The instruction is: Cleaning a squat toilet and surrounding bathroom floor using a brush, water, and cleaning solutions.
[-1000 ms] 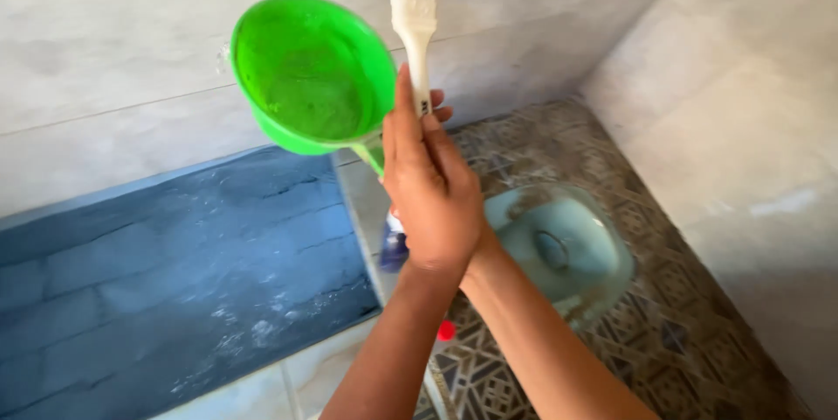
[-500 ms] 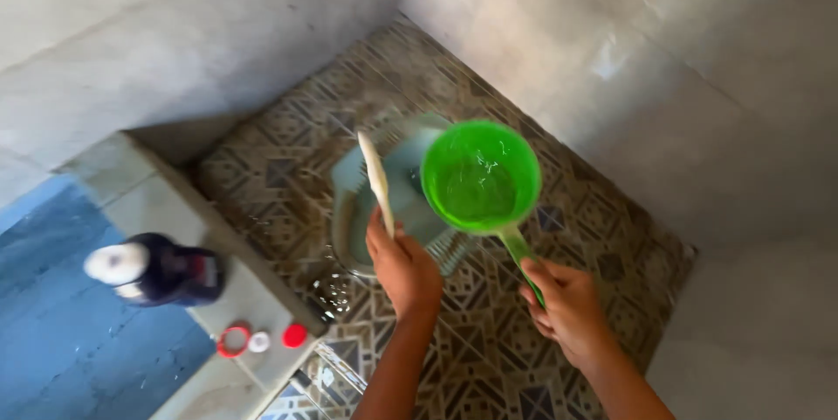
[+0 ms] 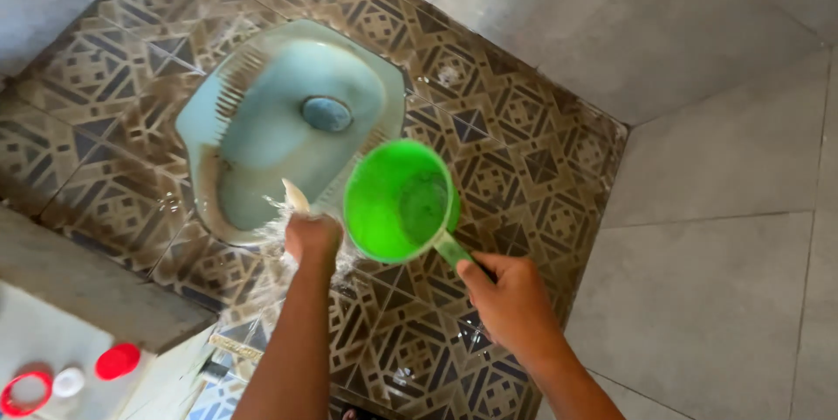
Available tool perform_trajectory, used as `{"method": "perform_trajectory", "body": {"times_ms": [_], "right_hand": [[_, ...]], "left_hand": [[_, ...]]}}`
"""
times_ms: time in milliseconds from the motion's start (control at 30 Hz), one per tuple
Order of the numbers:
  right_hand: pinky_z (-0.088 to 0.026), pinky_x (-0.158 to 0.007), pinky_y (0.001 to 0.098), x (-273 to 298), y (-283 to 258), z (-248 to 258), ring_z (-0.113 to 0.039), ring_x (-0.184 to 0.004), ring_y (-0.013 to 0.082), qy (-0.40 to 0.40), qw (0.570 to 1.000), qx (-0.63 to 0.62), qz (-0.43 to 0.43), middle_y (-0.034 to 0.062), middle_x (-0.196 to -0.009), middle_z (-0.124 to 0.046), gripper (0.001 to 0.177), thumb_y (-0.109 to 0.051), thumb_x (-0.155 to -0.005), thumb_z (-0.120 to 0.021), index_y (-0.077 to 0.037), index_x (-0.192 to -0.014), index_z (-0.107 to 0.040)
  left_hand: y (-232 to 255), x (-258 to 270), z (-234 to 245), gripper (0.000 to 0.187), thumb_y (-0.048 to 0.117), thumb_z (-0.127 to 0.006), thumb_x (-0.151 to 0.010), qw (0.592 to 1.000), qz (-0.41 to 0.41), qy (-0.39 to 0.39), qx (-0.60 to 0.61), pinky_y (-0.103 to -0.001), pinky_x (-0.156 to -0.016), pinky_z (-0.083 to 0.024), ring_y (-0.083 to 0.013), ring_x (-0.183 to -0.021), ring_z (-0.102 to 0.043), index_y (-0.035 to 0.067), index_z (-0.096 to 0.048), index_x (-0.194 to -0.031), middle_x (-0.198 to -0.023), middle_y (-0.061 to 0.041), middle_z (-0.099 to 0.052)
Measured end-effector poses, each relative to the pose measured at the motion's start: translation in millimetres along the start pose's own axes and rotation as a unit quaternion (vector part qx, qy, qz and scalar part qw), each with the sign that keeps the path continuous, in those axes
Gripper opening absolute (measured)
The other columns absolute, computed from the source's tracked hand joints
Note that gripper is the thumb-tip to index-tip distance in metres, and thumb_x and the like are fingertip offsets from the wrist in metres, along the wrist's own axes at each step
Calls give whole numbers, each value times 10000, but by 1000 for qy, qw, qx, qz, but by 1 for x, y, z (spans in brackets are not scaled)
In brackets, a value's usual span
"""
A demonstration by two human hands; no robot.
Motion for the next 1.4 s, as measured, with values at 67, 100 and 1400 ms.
{"method": "perform_trajectory", "body": {"times_ms": [67, 100, 1400], "right_hand": [[-302, -318, 297, 1, -3, 2, -362, -352, 102, -4, 984, -177, -38, 3, -506, -468, 358, -304, -956, -672, 45, -913, -741], [-302, -318, 297, -1, -1, 7, -362, -352, 102, 0, 983, -182, -41, 3, -506, -468, 358, -304, -956, -672, 45, -913, -741], [-475, -554, 443, -51, -76, 65, -636, -583, 335, 282, 901, 74, 322, 175, -642, -635, 200, -222, -950, -664, -38, -982, -738]], "left_hand": [[45, 1, -9, 446, 183, -676, -854, 930, -253, 24, -264, -454, -947, -537, -425, -1064, -676, -84, -618, -1206, -1094, -303, -715], [51, -3, -24, 446, 183, -676, -854, 928, -257, 20, -267, -454, -947, -537, -425, -1064, -676, -84, -618, -1206, -1094, -303, -715], [203, 128, -66, 477, -29, -668, -774, 890, -403, -121, -175, -494, -923, -494, -460, -1114, -580, -21, -548, -1236, -1239, -269, -550]]}}
Point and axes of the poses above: each hand's wrist, its own x-axis away from the middle knuckle, its own z-axis out of the back of the hand, y = z × x, the point moved 6 cm from there along -x, towards the middle knuckle
